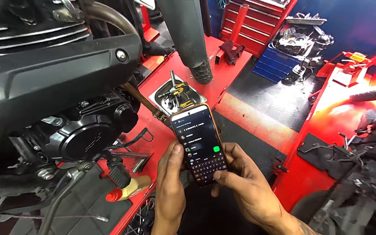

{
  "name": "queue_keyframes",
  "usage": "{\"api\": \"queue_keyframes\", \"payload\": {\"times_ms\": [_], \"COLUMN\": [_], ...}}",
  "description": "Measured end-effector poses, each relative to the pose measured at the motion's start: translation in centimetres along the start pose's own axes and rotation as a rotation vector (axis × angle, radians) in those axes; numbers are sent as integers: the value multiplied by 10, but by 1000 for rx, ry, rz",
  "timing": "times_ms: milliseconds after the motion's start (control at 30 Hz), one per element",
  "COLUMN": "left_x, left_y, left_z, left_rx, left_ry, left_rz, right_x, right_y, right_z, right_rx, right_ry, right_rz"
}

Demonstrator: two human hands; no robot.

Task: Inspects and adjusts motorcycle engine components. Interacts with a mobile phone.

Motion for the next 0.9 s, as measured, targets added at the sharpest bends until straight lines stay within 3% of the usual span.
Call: {"api": "queue_keyframes", "payload": {"times_ms": [533, 900], "left_x": [2, 3], "left_y": [7, 16], "left_z": [-2, -2], "left_rx": [6, -39], "left_ry": [-22, -63], "left_rz": [58, 33], "right_x": [1, 2], "right_y": [1, 6], "right_z": [1, 6], "right_rx": [-98, -117], "right_ry": [-216, -208], "right_rz": [-24, -11]}}
Point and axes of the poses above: each hand's wrist, its own y-axis away from the middle knuckle, its own x-axis out of the back of the hand, z = x × y, the point moved 7 cm from there along -y, towards the middle knuckle, and after that the axes turned 4 degrees about z, right-handed, at the moved point
